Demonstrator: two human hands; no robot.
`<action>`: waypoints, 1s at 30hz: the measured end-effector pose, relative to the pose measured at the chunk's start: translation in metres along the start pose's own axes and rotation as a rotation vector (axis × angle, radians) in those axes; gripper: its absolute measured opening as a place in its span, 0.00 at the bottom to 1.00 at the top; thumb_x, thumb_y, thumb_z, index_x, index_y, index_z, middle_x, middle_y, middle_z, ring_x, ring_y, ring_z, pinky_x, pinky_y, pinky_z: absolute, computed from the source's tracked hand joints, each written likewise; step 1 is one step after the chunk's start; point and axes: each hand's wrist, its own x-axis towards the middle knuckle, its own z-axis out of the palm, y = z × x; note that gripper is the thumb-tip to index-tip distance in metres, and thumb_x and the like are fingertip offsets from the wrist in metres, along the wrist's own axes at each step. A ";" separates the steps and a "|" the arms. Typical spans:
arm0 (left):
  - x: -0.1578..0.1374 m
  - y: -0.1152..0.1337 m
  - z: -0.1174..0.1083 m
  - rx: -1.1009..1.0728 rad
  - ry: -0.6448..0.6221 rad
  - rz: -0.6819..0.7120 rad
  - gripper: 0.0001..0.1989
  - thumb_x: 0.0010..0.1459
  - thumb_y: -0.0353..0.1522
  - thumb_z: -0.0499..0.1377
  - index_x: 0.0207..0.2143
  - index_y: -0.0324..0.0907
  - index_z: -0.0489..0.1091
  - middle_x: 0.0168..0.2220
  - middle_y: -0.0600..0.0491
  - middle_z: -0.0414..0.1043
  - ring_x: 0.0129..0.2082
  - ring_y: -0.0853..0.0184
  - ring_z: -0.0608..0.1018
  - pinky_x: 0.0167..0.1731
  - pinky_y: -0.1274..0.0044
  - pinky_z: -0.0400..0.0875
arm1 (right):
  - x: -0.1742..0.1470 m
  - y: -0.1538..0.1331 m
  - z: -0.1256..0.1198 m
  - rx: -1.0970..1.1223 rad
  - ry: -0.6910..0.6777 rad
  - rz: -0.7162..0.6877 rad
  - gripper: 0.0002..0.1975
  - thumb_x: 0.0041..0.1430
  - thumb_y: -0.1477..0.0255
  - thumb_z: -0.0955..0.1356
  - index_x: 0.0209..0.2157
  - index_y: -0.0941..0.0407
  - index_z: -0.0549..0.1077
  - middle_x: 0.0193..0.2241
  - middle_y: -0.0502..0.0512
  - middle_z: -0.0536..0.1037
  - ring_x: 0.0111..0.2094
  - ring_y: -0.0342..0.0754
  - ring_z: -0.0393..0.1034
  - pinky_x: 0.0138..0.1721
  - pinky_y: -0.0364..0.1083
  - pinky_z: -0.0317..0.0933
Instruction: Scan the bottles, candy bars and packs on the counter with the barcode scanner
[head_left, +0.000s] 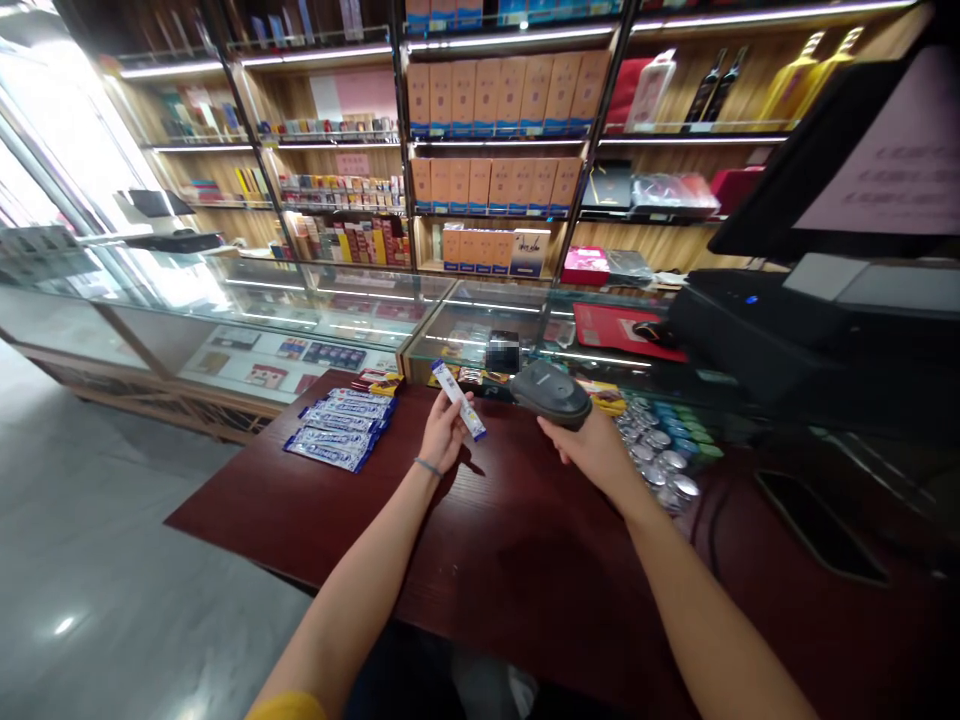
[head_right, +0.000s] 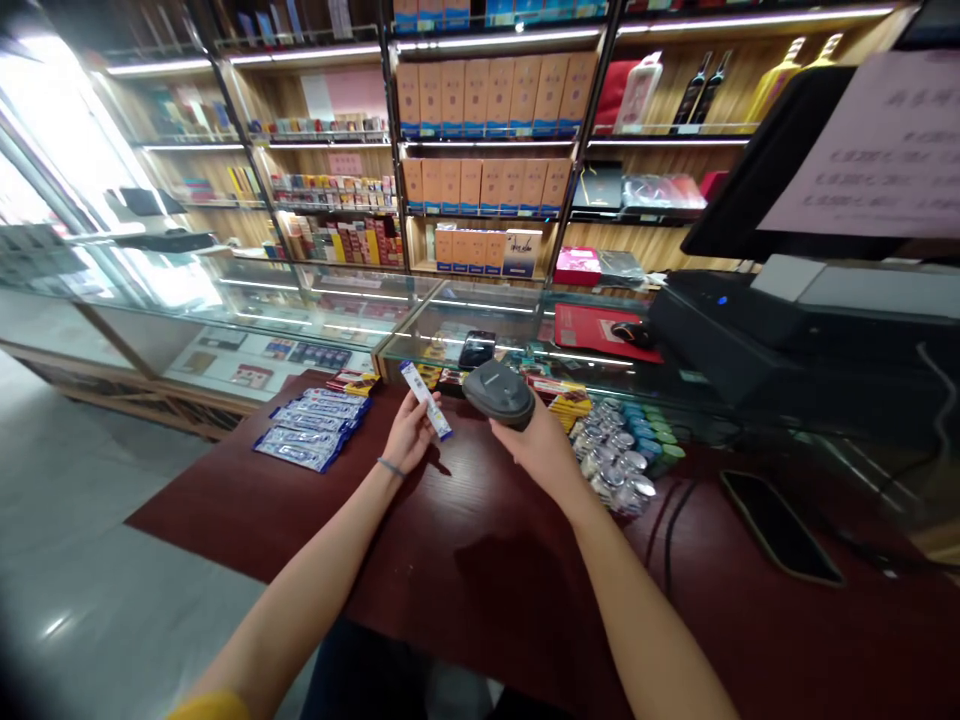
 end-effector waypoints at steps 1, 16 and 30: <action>-0.001 0.000 0.001 -0.013 -0.012 -0.023 0.19 0.59 0.34 0.69 0.51 0.46 0.69 0.47 0.48 0.80 0.46 0.61 0.83 0.46 0.69 0.79 | 0.000 -0.004 -0.007 -0.003 0.029 0.000 0.13 0.54 0.62 0.73 0.39 0.53 0.74 0.17 0.46 0.74 0.14 0.45 0.63 0.18 0.45 0.60; -0.021 -0.013 0.024 0.412 -0.345 -0.070 0.30 0.63 0.38 0.64 0.66 0.49 0.64 0.47 0.49 0.78 0.41 0.67 0.80 0.43 0.75 0.76 | -0.009 -0.029 -0.097 0.297 0.404 -0.051 0.12 0.53 0.64 0.75 0.24 0.54 0.71 0.15 0.45 0.69 0.13 0.41 0.60 0.15 0.42 0.56; -0.013 -0.040 0.045 1.592 -0.654 0.569 0.18 0.63 0.27 0.61 0.55 0.44 0.71 0.52 0.47 0.79 0.52 0.57 0.80 0.56 0.65 0.74 | -0.016 -0.030 -0.128 0.387 0.520 -0.125 0.10 0.53 0.68 0.74 0.24 0.53 0.71 0.14 0.44 0.68 0.11 0.41 0.59 0.13 0.43 0.54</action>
